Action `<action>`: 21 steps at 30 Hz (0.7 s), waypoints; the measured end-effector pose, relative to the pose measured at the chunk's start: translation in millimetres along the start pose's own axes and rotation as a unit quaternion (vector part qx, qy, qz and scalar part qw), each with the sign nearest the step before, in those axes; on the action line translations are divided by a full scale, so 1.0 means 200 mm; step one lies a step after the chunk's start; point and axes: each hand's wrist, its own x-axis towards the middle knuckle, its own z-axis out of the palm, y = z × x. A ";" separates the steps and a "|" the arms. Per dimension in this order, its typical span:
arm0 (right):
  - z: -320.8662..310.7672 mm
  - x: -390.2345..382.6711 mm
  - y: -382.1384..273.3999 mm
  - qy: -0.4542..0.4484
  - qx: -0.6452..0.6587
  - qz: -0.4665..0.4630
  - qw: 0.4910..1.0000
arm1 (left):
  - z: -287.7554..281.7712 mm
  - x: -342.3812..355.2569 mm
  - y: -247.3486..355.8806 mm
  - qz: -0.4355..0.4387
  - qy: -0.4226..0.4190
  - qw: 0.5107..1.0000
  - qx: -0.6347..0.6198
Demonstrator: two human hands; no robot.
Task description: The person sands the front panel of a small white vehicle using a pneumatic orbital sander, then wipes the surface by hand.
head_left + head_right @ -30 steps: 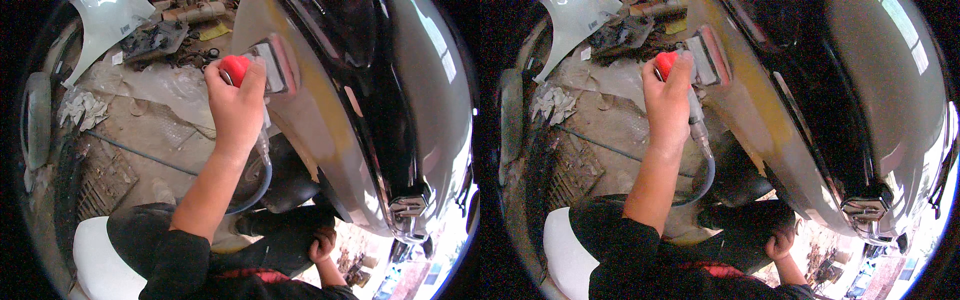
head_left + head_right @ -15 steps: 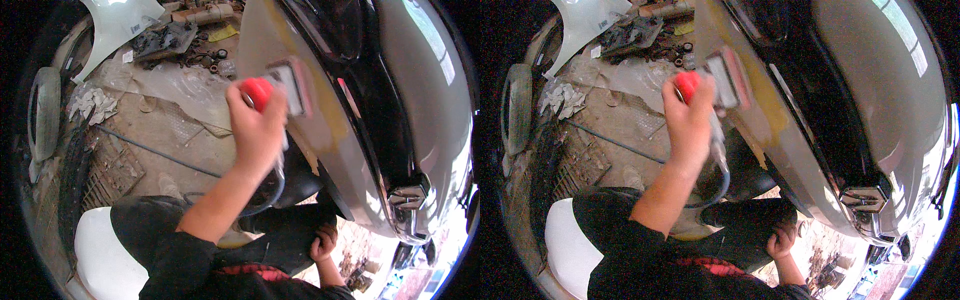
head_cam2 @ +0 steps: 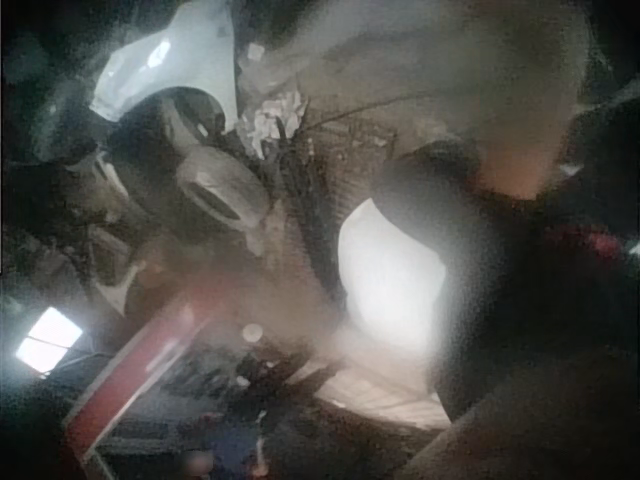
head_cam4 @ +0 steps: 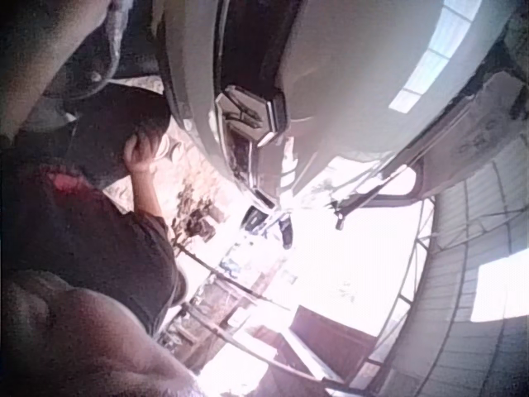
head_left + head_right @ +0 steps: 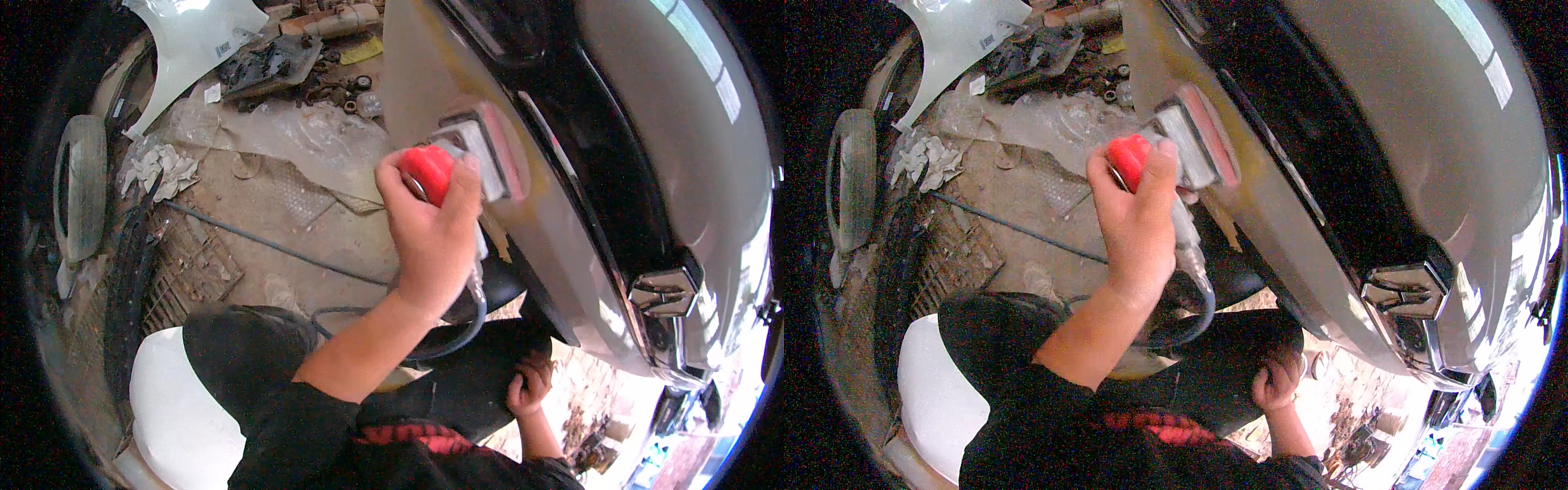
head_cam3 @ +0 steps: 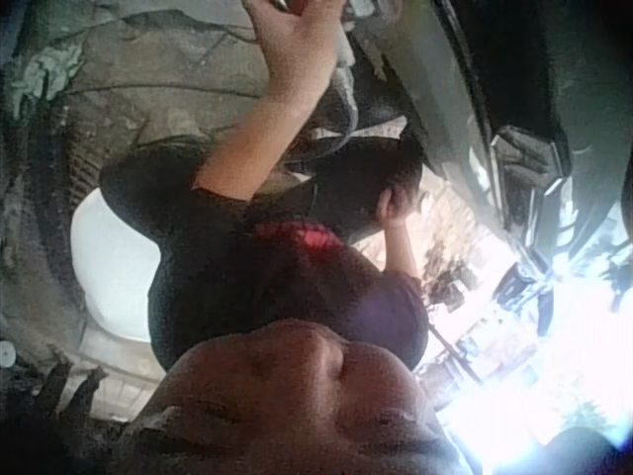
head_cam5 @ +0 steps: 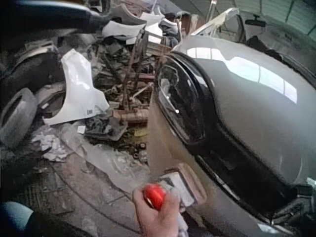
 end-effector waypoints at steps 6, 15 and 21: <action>0.00 -0.02 0.02 0.007 -0.005 -0.012 1.000 | 0.02 0.02 0.06 -0.070 0.026 0.993 -0.088; -0.01 -0.03 0.02 0.031 0.024 0.003 0.999 | 0.05 -0.14 0.10 -0.142 0.016 0.986 -0.089; -0.01 -0.07 0.03 0.045 0.032 -0.004 0.998 | 0.09 -0.22 0.10 -0.165 0.037 0.983 -0.077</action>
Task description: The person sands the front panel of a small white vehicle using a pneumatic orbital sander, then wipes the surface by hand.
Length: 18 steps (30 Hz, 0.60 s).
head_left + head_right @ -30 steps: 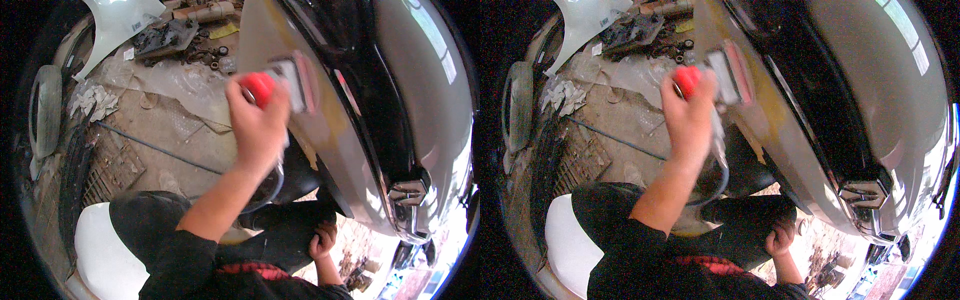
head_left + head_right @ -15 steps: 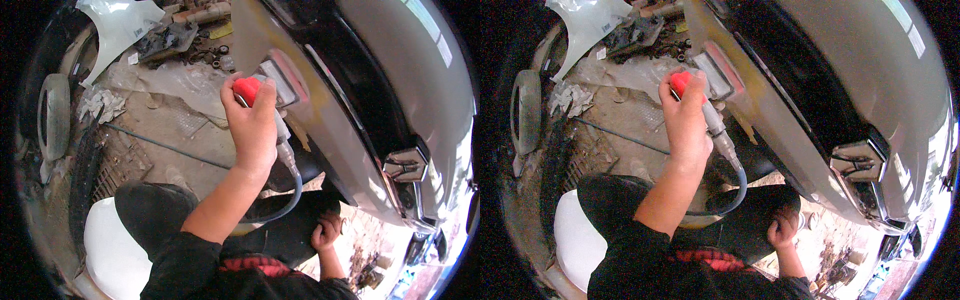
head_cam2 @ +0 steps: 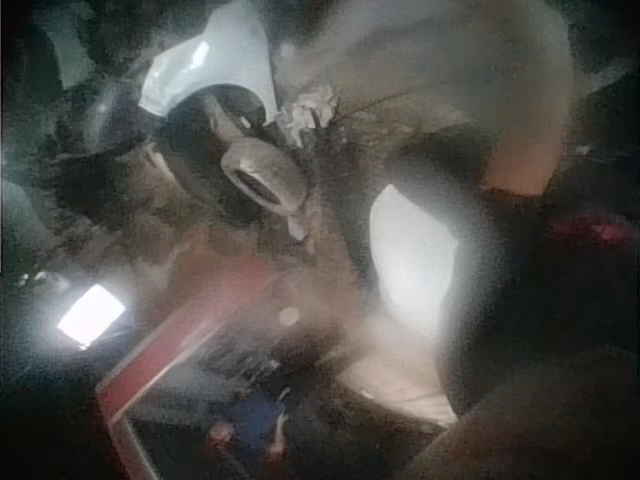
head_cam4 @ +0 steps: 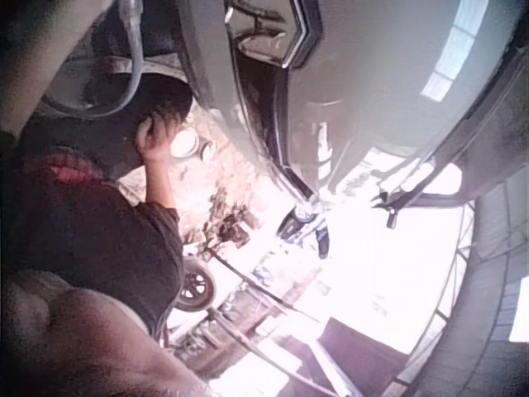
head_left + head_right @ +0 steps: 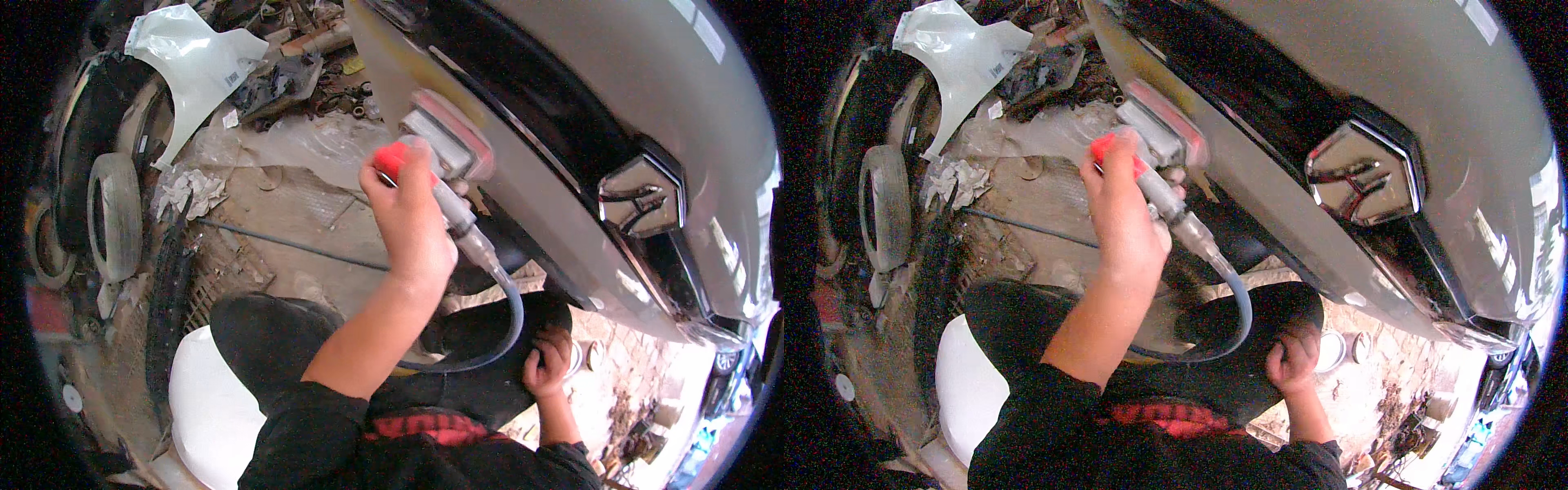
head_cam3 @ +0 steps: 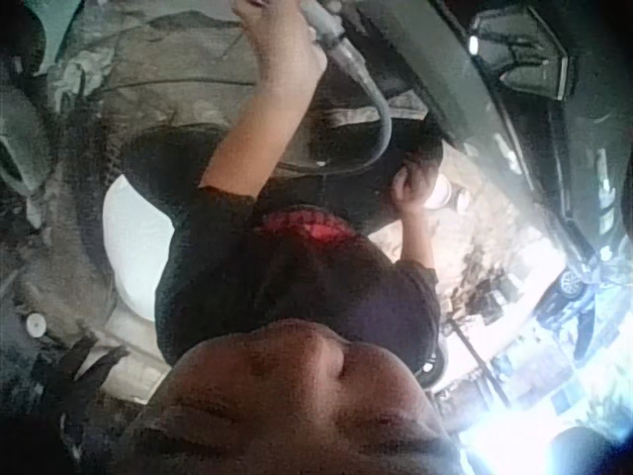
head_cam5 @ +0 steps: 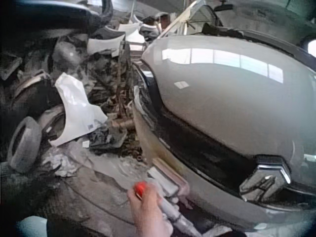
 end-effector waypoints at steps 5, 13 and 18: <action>0.00 0.00 0.00 0.010 0.009 0.002 1.000 | 0.00 -0.03 -0.01 0.041 -0.027 0.999 0.003; -0.02 -0.01 0.02 0.003 0.010 0.010 1.000 | 0.01 -0.05 -0.01 0.039 -0.023 0.999 0.007; -0.02 -0.01 0.00 0.019 0.016 0.012 1.000 | -0.02 0.04 0.01 0.037 -0.035 0.998 -0.028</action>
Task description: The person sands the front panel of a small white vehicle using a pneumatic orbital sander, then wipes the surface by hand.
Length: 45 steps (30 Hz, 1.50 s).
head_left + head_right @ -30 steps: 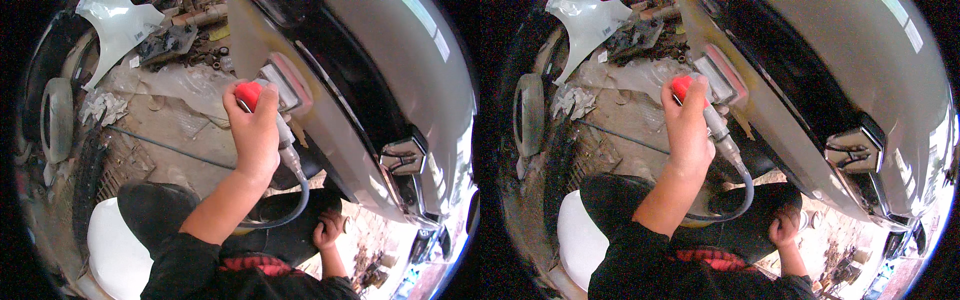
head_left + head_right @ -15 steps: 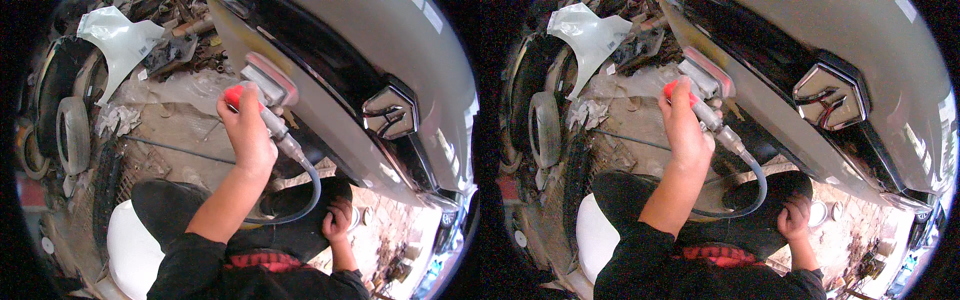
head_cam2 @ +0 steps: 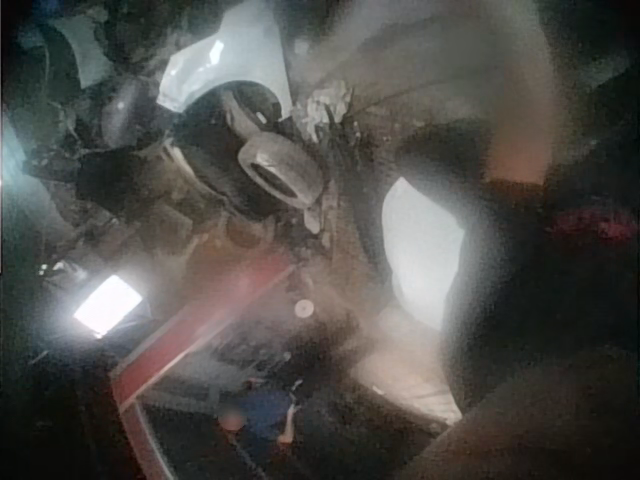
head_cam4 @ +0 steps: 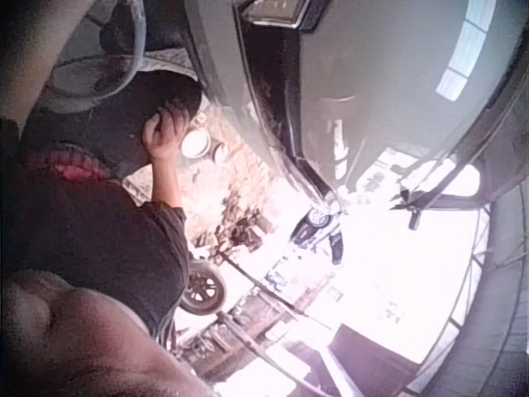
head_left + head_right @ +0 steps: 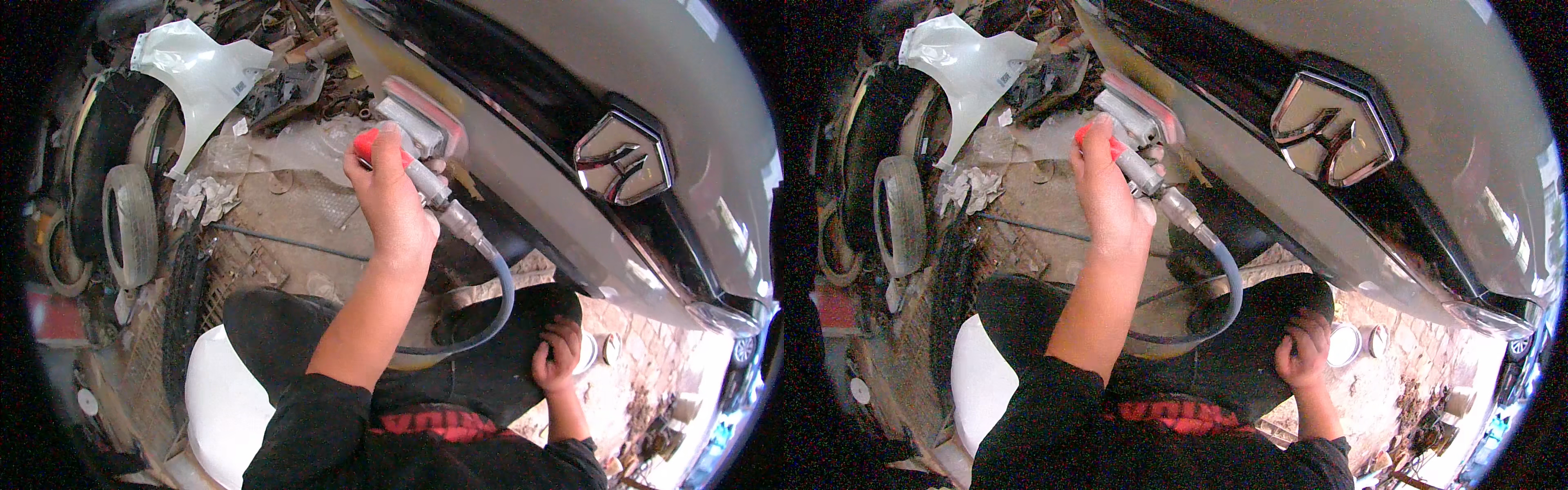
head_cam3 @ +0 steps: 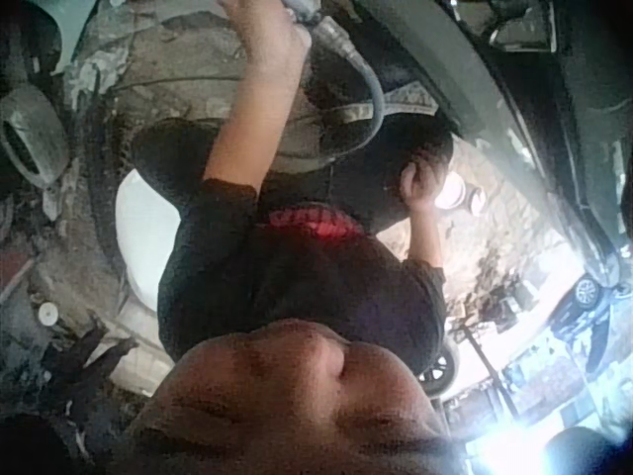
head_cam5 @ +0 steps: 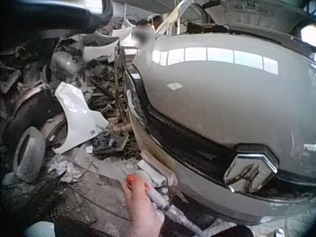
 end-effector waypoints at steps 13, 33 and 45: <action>0.00 -0.02 0.00 0.000 -0.013 0.016 1.000 | -0.01 -0.09 -0.05 0.012 -0.017 1.000 0.006; 0.00 -0.03 0.01 0.011 -0.010 0.015 1.000 | -0.05 0.01 -0.06 0.038 0.010 0.999 0.018; -0.02 -0.02 0.00 -0.009 0.004 0.029 1.000 | -0.01 -0.05 0.00 0.035 -0.031 0.998 0.039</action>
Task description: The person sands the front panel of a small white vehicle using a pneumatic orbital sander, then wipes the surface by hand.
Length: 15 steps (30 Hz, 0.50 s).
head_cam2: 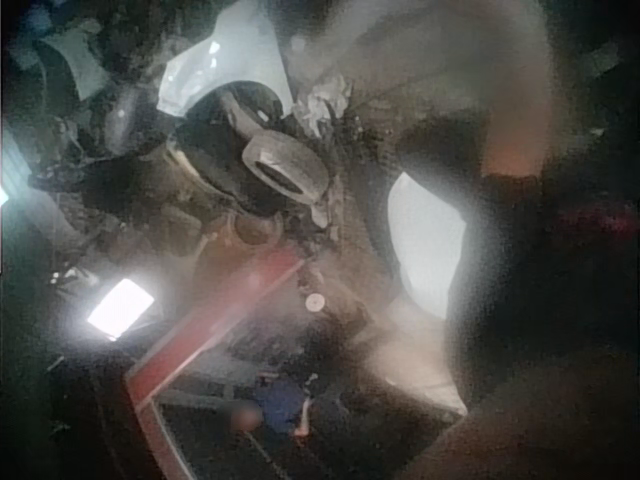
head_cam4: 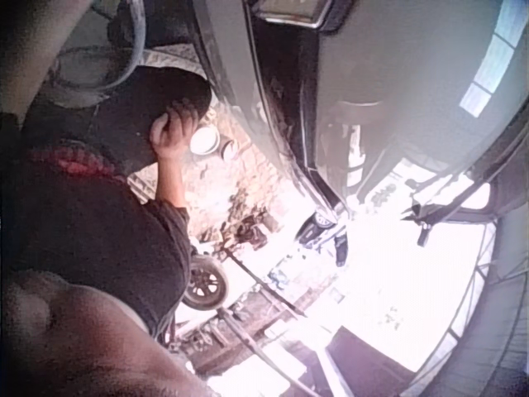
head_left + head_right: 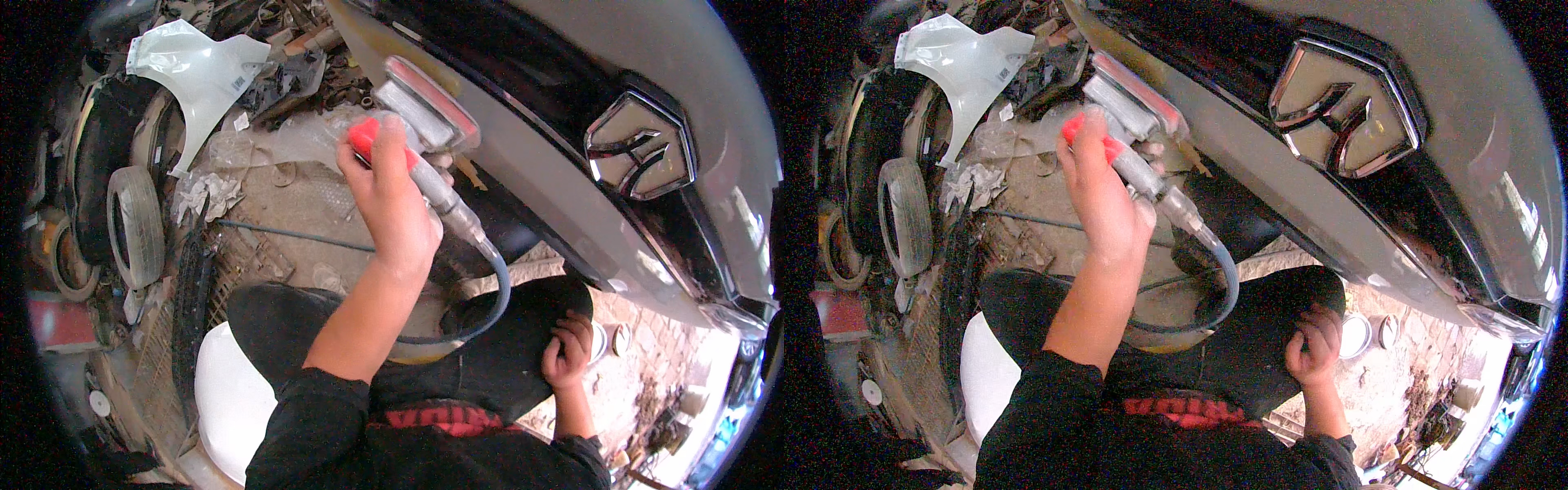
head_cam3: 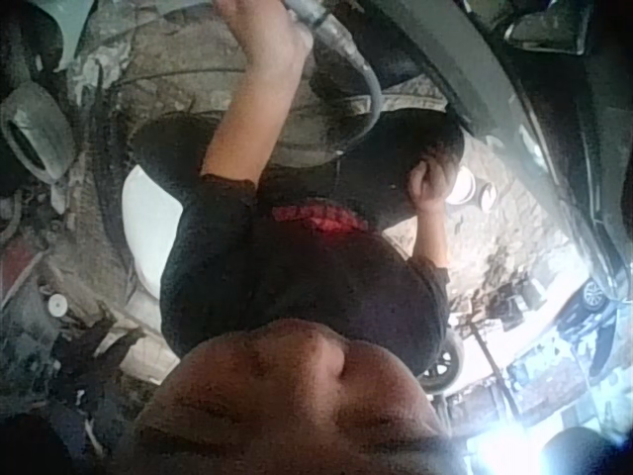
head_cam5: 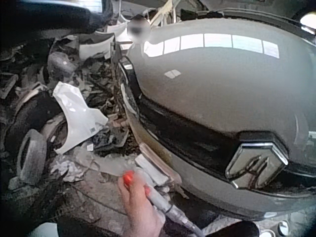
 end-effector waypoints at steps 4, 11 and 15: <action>0.00 0.00 0.00 0.000 -0.006 -0.003 1.000 | 0.00 0.03 0.01 -0.003 0.007 1.000 -0.003; 0.00 0.00 0.00 0.012 -0.018 -0.007 1.000 | 0.00 0.13 0.05 0.001 -0.001 0.999 -0.033; 0.02 0.00 0.02 0.015 -0.018 -0.009 1.000 | 0.02 0.08 0.03 -0.009 0.004 1.000 -0.009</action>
